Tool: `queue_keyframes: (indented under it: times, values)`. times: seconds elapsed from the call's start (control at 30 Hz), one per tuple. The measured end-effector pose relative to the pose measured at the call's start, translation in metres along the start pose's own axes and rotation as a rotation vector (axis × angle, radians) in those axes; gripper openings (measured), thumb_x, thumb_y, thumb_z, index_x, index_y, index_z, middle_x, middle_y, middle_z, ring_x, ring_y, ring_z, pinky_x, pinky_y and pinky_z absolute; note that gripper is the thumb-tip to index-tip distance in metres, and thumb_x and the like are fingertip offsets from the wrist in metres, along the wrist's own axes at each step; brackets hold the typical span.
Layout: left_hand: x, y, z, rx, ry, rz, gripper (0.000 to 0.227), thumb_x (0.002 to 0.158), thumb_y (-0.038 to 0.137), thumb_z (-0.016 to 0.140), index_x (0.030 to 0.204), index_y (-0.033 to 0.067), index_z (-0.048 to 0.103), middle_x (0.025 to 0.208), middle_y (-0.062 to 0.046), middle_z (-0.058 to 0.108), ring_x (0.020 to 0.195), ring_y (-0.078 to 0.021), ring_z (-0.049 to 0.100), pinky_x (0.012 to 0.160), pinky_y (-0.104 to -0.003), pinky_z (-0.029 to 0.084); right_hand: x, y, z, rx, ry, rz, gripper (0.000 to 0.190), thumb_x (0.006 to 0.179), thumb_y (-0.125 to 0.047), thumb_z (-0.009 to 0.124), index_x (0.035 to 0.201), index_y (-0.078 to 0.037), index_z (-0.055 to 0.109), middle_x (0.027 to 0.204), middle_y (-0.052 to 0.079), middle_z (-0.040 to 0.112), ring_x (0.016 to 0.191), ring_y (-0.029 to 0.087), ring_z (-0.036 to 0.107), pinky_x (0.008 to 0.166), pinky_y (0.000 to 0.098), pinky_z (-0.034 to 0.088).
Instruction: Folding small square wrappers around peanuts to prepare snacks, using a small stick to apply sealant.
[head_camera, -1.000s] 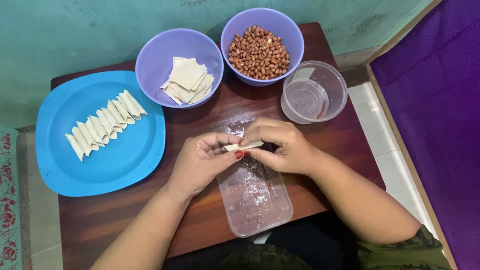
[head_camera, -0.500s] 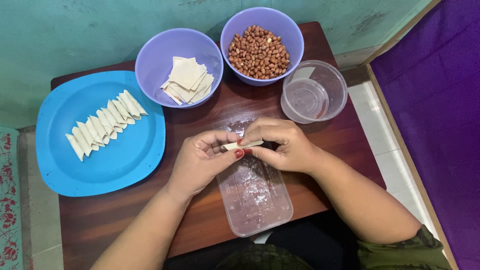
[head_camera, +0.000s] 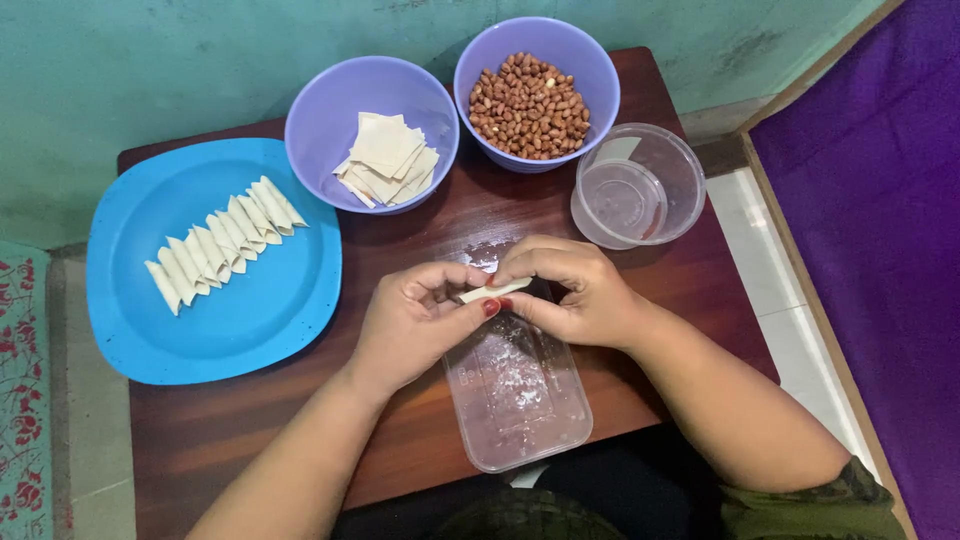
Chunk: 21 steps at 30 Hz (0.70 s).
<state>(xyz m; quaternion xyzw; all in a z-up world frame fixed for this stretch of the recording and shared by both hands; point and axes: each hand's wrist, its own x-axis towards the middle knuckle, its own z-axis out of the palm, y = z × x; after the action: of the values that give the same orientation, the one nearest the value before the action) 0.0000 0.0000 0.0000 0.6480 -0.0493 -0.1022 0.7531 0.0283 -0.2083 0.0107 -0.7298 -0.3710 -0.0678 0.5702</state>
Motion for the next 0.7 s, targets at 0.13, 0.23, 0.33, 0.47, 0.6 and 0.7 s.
queue_keyframes:
  times: [0.13,0.23,0.33,0.47,0.6,0.7]
  values:
    - [-0.001,-0.001,-0.001,0.023,-0.004,0.006,0.03,0.077,0.001,0.086,0.104,-0.0046,0.076,0.082,-0.009,0.073,0.078,-0.0073,0.065,0.073,-0.022,0.063,0.0,0.001,0.0,0.009,-0.009,-0.01,0.007,0.089,-0.009,0.077,0.093,-0.004,0.075,0.088,0.013,0.074,0.075,0.032,0.072,0.07,0.0409,0.058]
    - [-0.003,0.005,-0.007,0.092,-0.029,0.015,0.028,0.076,0.0,0.085,0.102,-0.0053,0.076,0.079,-0.01,0.072,0.078,-0.0087,0.066,0.073,-0.024,0.064,-0.002,-0.002,0.002,0.019,-0.027,-0.012,0.007,0.088,-0.007,0.077,0.094,-0.002,0.074,0.087,0.014,0.073,0.075,0.032,0.072,0.07,0.0415,0.058]
    - [-0.007,0.033,-0.019,0.269,-0.068,0.066,0.022,0.075,0.001,0.085,0.097,0.0001,0.08,0.075,-0.011,0.074,0.075,-0.0097,0.067,0.066,-0.027,0.064,-0.001,-0.005,0.002,0.016,-0.037,-0.017,0.019,0.088,-0.008,0.077,0.105,0.001,0.072,0.092,0.018,0.072,0.08,0.035,0.072,0.073,0.0451,0.058]
    - [-0.024,0.077,-0.045,0.603,0.247,0.253,0.016,0.076,0.007,0.082,0.092,0.0122,0.081,0.083,-0.009,0.076,0.083,-0.0211,0.073,0.079,-0.035,0.059,-0.001,-0.001,0.001,0.039,-0.018,-0.026,0.028,0.088,-0.01,0.076,0.112,0.003,0.07,0.092,0.017,0.071,0.078,0.033,0.071,0.075,0.0449,0.057]
    - [-0.055,0.098,-0.095,0.943,0.588,0.49,0.028,0.089,-0.009,0.08,0.115,-0.012,0.073,0.102,-0.02,0.075,0.086,-0.0226,0.07,0.077,-0.032,0.056,-0.004,-0.002,-0.003,0.026,-0.114,0.041,0.039,0.08,0.005,0.072,0.118,0.004,0.063,0.104,0.014,0.068,0.088,0.02,0.066,0.084,0.0304,0.057]
    - [-0.069,0.088,-0.143,1.281,0.794,0.424,0.025,0.09,-0.003,0.087,0.113,-0.011,0.08,0.094,-0.016,0.075,0.074,-0.0211,0.063,0.067,-0.032,0.05,-0.004,-0.003,-0.001,0.017,-0.126,0.034,0.038,0.08,0.004,0.072,0.117,0.003,0.063,0.103,0.013,0.068,0.088,0.02,0.066,0.084,0.0303,0.056]
